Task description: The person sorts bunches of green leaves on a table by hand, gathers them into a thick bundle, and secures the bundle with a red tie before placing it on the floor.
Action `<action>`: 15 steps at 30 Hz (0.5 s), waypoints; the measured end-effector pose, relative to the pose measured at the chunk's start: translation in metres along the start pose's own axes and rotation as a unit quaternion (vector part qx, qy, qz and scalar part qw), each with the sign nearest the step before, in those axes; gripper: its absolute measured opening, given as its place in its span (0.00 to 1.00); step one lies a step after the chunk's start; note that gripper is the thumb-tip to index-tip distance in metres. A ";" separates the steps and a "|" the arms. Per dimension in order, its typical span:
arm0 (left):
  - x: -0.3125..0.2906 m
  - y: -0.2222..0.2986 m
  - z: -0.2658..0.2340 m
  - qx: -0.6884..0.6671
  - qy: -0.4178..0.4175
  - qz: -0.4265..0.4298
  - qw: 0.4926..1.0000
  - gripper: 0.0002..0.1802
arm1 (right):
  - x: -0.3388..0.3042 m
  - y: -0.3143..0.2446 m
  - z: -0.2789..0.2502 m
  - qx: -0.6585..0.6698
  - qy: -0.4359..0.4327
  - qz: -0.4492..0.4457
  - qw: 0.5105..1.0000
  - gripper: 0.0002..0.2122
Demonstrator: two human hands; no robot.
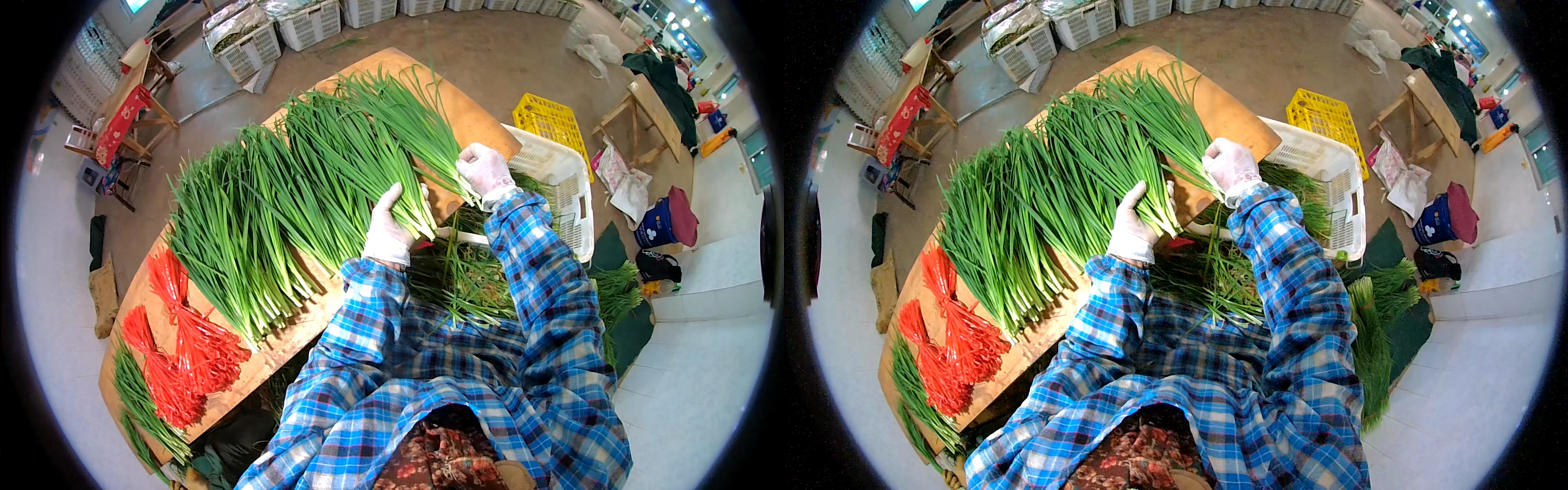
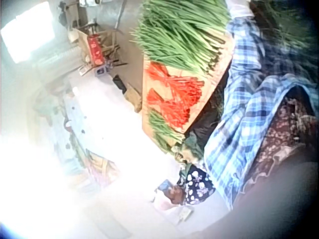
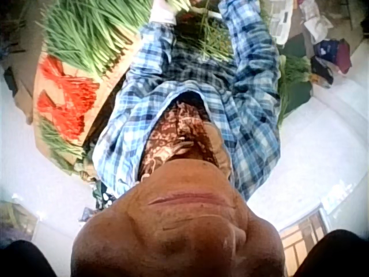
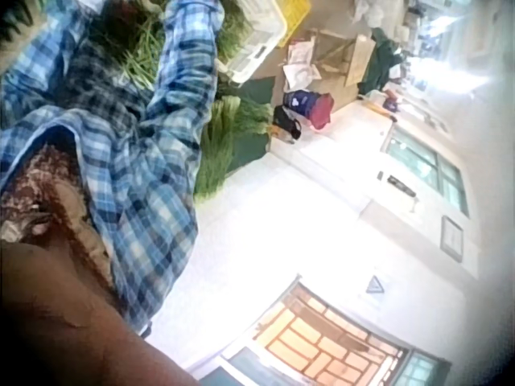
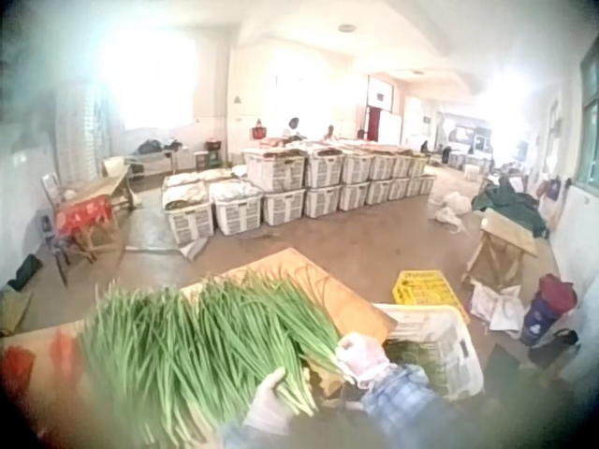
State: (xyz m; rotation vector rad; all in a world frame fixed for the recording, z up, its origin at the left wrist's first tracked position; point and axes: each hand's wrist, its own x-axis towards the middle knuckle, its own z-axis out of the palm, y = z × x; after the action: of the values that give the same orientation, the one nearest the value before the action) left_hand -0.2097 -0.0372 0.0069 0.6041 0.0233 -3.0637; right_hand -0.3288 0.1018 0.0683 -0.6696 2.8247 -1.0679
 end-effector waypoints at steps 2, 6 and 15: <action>0.001 0.000 0.000 0.004 -0.006 -0.003 1.000 0.19 | -0.005 -0.005 0.005 -0.069 0.008 -0.012 0.997 0.04; 0.000 -0.001 0.002 0.009 -0.015 -0.003 1.000 0.20 | -0.016 0.004 0.026 -0.129 0.081 -0.170 0.974 0.05; -0.005 0.000 0.008 -0.021 -0.018 -0.013 1.000 0.17 | -0.008 -0.012 0.052 -0.334 0.000 -0.144 0.931 0.03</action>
State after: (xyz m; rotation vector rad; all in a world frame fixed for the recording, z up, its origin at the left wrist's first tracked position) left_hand -0.2084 -0.0375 0.0163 0.5494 0.0963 -3.0893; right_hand -0.3072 0.0648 0.0355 -1.1469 3.1377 -0.0672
